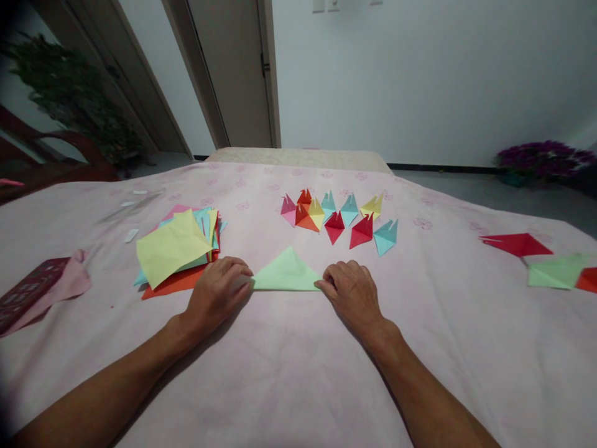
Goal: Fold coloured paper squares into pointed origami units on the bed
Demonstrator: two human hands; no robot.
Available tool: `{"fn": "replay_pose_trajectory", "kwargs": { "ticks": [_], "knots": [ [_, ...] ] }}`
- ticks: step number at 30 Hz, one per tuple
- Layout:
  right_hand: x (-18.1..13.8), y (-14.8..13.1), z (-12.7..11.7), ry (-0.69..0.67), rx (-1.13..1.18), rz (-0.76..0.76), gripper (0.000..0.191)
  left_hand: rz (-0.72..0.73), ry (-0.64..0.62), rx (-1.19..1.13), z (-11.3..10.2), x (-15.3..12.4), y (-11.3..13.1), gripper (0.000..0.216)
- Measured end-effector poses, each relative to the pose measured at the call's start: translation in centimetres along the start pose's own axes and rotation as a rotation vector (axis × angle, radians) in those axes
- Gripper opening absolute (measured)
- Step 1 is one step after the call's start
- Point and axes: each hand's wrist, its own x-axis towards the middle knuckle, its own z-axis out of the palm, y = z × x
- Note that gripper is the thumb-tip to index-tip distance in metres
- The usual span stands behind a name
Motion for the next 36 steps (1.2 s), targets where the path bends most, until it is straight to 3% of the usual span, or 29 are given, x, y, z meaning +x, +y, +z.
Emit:
{"fn": "replay_pose_trajectory", "kwargs": {
  "ticks": [2,4,7,14,26,36],
  "knots": [
    [0.0,0.0,0.1,0.011,-0.001,-0.016,0.026,0.158,0.057,-0.057,0.2,-0.7,1.1,0.018],
    [-0.1,-0.1,0.0,0.023,-0.005,-0.03,0.026,0.323,0.013,-0.124,0.7,-1.2,2.8,0.027],
    [-0.1,-0.2,-0.1,0.016,-0.003,-0.032,0.024,0.379,-0.087,-0.072,1.8,-1.7,5.2,0.039],
    [-0.3,-0.5,-0.4,-0.009,0.017,0.001,0.018,0.246,-0.176,-0.004,3.6,-2.1,6.2,0.046],
    [-0.2,-1.1,-0.2,-0.031,-0.025,0.107,0.023,0.176,-0.287,0.003,2.4,-1.9,6.8,0.047],
    [-0.7,-1.8,-0.6,0.031,-0.089,0.078,0.013,0.036,-0.344,0.092,2.2,-1.8,6.8,0.061]
  ]
}}
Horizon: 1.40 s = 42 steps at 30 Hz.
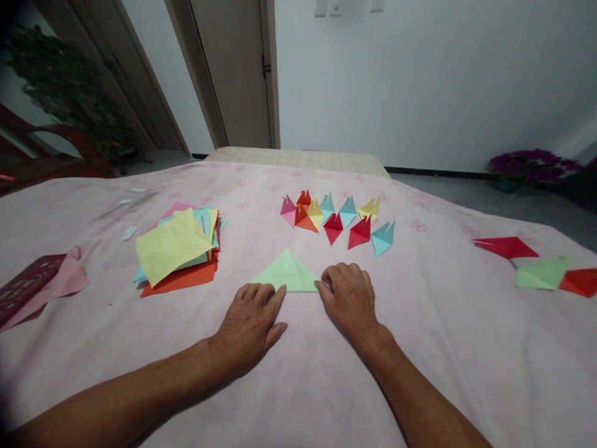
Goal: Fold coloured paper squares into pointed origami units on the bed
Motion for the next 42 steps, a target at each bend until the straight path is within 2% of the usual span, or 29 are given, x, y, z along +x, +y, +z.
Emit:
{"fn": "replay_pose_trajectory", "kwargs": {
  "ticks": [2,6,8,10,16,22,28,32,36,38,40,42],
  "knots": [
    [-0.1,-0.4,-0.3,0.037,0.012,-0.082,0.005,-0.002,-0.007,-0.006,0.1,0.0,0.0,0.06],
    [-0.6,-1.8,-0.4,0.081,0.132,-0.409,0.022,0.009,0.021,-0.009,0.5,-0.1,0.0,0.059],
    [-1.1,-2.7,-0.2,0.033,0.18,-0.524,0.031,0.023,0.035,-0.004,0.6,-0.2,0.1,0.058],
    [-1.6,-3.6,0.0,-0.042,0.204,-0.555,0.037,0.033,0.033,0.0,0.7,-0.3,0.0,0.058],
    [-3.8,-5.1,0.0,-0.191,0.137,-0.42,0.054,0.075,0.029,0.05,1.2,-1.7,-0.7,0.058],
    [-5.2,-5.2,0.3,-0.211,0.053,-0.337,0.067,0.061,0.027,0.117,1.3,-3.0,-1.5,0.061],
    [-5.6,-4.2,0.6,-0.261,-0.074,-0.271,0.074,0.018,0.048,0.18,1.3,-3.8,-2.2,0.061],
    [-6.4,-2.4,0.4,-0.245,-0.113,-0.234,0.07,-0.011,0.049,0.217,1.1,-4.6,-3.3,0.06],
    [-6.2,-0.2,-0.3,-0.199,-0.126,-0.192,0.061,-0.062,0.032,0.153,-0.3,-4.7,-5.0,0.052],
    [-5.0,0.6,-0.9,-0.152,-0.113,-0.143,0.051,-0.115,0.041,0.054,-1.1,-3.8,-5.5,0.048],
    [-3.3,1.0,-1.5,-0.124,-0.078,-0.067,0.04,-0.152,0.071,-0.067,-1.7,-2.3,-5.7,0.054],
    [-1.7,0.8,-2.0,-0.131,0.034,-0.018,0.041,-0.147,0.114,-0.177,-1.7,-0.7,-5.5,0.056]
  ]
}}
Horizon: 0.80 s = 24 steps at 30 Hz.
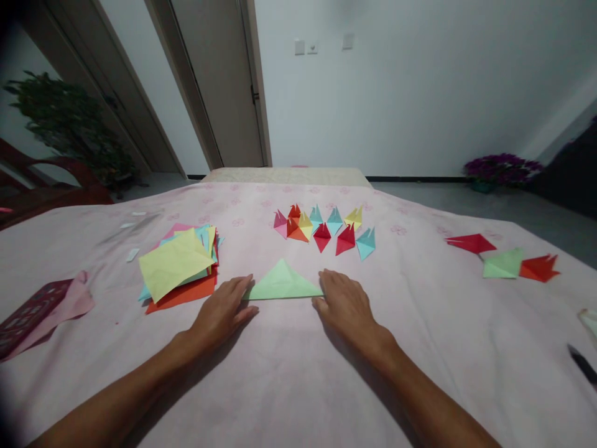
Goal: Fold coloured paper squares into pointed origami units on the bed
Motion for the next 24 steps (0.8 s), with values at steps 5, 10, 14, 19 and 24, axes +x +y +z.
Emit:
{"fn": "replay_pose_trajectory", "kwargs": {
  "ticks": [5,10,14,19,24],
  "knots": [
    [1.1,-1.5,0.2,0.018,0.24,0.061,0.029,-0.054,0.116,-0.372,1.9,1.5,0.7,0.044],
    [0.3,-2.3,0.6,0.161,0.352,0.074,0.044,0.027,0.216,-0.578,2.4,0.2,1.4,0.054],
    [0.2,-2.9,-0.1,0.272,0.409,-0.039,0.03,-0.005,0.246,-0.772,1.8,-0.2,2.2,0.043],
    [0.5,-3.6,-0.2,0.338,0.472,-0.061,0.023,0.058,0.023,-0.931,1.1,0.7,1.9,0.05],
    [1.0,-3.9,0.9,0.359,0.489,0.057,0.021,0.248,-0.103,-0.818,0.5,1.6,1.1,0.07]
  ]
}}
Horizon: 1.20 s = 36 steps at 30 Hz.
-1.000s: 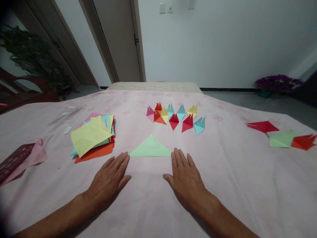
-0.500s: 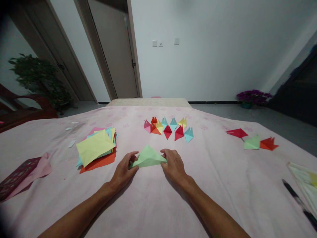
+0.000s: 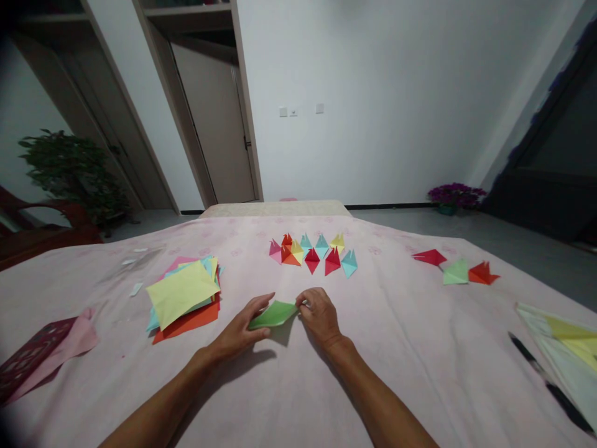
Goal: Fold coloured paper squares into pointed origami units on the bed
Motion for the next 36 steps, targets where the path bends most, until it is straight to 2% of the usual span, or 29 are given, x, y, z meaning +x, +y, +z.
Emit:
{"fn": "replay_pose_trajectory", "kwargs": {
  "ticks": [4,7,10,17,23,28,31,33,36],
  "knots": [
    [-0.2,0.1,0.8,0.012,0.001,0.017,0.023,-0.02,0.025,0.035,0.1,0.3,-0.7,0.055],
    [-0.5,0.0,1.1,0.03,0.009,-0.016,0.031,-0.034,0.078,0.026,0.5,0.5,-1.2,0.05],
    [-0.6,-0.4,1.2,0.015,0.019,-0.072,0.042,-0.115,0.145,-0.083,0.6,1.0,-1.0,0.047],
    [-0.5,-1.6,1.3,0.002,-0.029,-0.164,0.053,-0.337,0.263,-0.299,0.5,1.9,-0.8,0.053],
    [-0.7,-1.7,1.4,-0.026,-0.061,-0.227,0.072,-0.343,0.267,-0.325,1.2,1.7,-0.6,0.039],
    [-0.7,-1.7,1.0,-0.043,-0.081,-0.308,0.068,-0.398,0.304,-0.668,1.8,1.6,0.0,0.035],
    [-0.6,-1.4,0.4,-0.026,-0.065,-0.367,0.061,-0.545,0.353,-0.958,1.6,2.0,-0.3,0.028],
    [-0.7,-1.1,0.0,0.007,-0.054,-0.366,0.053,-0.65,0.379,-1.104,1.3,2.3,-0.6,0.031],
    [-0.7,-0.6,-0.4,0.038,-0.03,-0.336,0.04,-0.706,0.406,-1.236,0.8,2.4,-0.8,0.037]
  ]
}}
